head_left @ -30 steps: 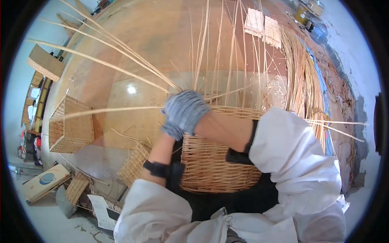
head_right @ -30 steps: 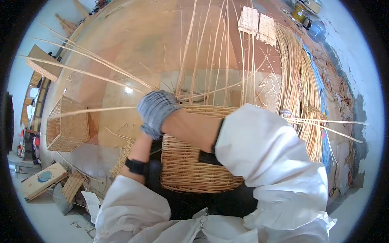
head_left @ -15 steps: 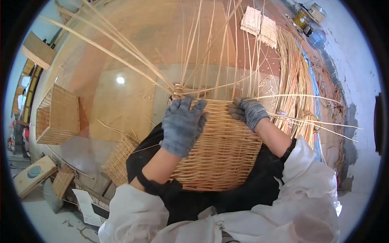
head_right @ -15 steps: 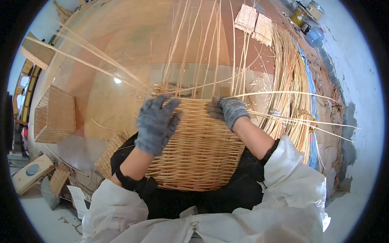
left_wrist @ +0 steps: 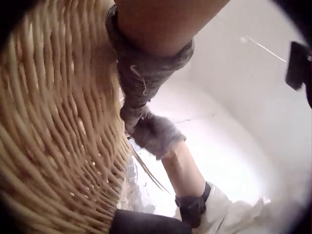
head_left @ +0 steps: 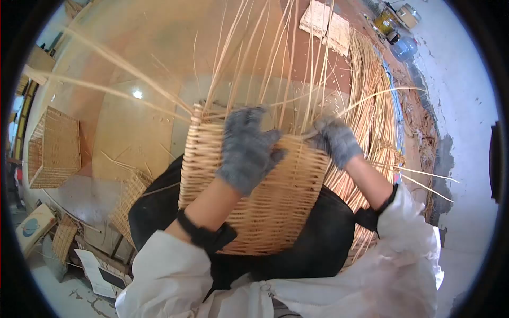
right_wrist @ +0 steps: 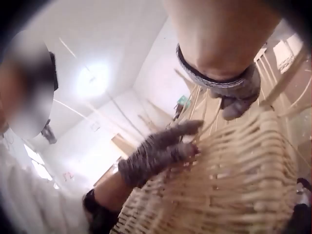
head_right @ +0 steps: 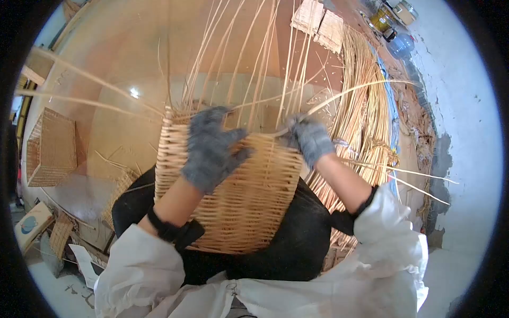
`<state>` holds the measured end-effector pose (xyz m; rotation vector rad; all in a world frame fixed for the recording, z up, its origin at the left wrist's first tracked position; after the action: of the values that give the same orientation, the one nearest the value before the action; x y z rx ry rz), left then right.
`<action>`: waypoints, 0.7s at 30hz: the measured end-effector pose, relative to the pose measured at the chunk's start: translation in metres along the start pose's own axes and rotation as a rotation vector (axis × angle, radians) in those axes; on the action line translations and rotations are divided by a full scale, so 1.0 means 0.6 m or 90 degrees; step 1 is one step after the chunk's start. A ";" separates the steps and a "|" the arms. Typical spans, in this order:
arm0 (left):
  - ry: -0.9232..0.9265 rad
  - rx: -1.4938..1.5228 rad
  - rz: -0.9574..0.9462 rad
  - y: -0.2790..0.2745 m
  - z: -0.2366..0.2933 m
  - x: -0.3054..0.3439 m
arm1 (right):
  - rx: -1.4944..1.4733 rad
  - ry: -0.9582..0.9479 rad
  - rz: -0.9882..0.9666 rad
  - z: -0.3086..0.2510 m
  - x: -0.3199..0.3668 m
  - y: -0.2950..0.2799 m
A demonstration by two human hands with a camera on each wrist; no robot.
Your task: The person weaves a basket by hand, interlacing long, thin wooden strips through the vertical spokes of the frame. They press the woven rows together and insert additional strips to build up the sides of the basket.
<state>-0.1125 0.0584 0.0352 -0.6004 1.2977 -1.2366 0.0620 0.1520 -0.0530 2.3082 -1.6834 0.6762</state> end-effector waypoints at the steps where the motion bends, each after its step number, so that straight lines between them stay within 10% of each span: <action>1: -0.040 0.007 -0.113 0.038 0.009 -0.013 | 0.184 -0.054 0.033 -0.028 -0.020 -0.004; 4: -0.132 -0.007 -0.353 0.110 0.047 -0.021 | 0.672 -0.345 0.196 -0.105 -0.101 0.028; 9: -0.165 -0.056 -0.335 0.112 0.032 -0.014 | 0.223 -0.047 0.172 -0.060 0.011 -0.099; 13: -0.126 0.072 -0.022 0.060 0.032 0.004 | -0.256 0.049 0.061 0.074 0.107 -0.164; 16: -0.192 0.142 0.438 -0.055 -0.056 0.095 | -0.182 0.116 0.128 0.018 0.147 -0.135; 21: -0.495 0.535 0.182 0.005 -0.238 0.131 | 0.380 -0.152 -0.057 -0.163 0.143 0.120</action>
<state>-0.2576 0.0293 -0.0323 -0.2129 0.1516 -1.0217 -0.0083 0.0971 0.0659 2.9534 -1.6163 1.0331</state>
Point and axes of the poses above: each hand's wrist, its own x-axis away from the middle knuckle, its own y-axis out of the palm, z = x × y, the point moved 9 cm from there along -x, towards the middle knuckle, and after that the axes turned 1 degree about -x, right-handed, at the moved point
